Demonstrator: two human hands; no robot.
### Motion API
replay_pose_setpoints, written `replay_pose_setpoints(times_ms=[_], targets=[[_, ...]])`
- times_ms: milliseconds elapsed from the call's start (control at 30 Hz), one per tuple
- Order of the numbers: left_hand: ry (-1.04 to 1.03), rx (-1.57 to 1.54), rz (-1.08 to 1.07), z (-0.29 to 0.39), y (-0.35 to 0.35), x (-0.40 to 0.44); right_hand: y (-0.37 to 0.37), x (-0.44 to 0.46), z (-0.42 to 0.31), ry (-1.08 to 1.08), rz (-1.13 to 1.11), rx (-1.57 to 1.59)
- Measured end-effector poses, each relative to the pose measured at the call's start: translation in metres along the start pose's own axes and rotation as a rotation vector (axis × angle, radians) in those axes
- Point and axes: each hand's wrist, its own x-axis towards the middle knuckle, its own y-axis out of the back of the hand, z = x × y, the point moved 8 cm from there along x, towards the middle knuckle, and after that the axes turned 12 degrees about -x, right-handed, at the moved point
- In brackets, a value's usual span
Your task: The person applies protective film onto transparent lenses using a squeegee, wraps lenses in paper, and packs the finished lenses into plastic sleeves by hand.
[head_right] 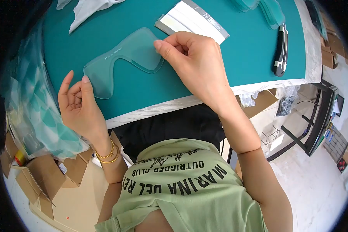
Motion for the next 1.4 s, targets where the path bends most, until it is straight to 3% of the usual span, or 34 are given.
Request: replay_pose_setpoints(times_ms=[1067,1233,1267,1367,1400], targets=[[0.009,0.071,-0.003,-0.002,-0.002,-0.002,0.007,-0.003,-0.009,-0.063,-0.043,-0.068],[0.039,0.075,0.007,-0.003,-0.002,-0.003,0.056,-0.001,-0.018,0.085,0.304,-0.433],[0.039,0.072,0.008,-0.003,-0.002,-0.003,0.063,-0.004,-0.03,0.24,0.393,-0.637],[0.032,0.08,-0.003,-0.003,-0.002,-0.002,0.063,0.006,-0.018,0.316,0.397,-0.769],[0.031,0.076,0.001,-0.003,-0.002,-0.002,0.063,0.009,-0.006,0.214,0.315,-0.731]])
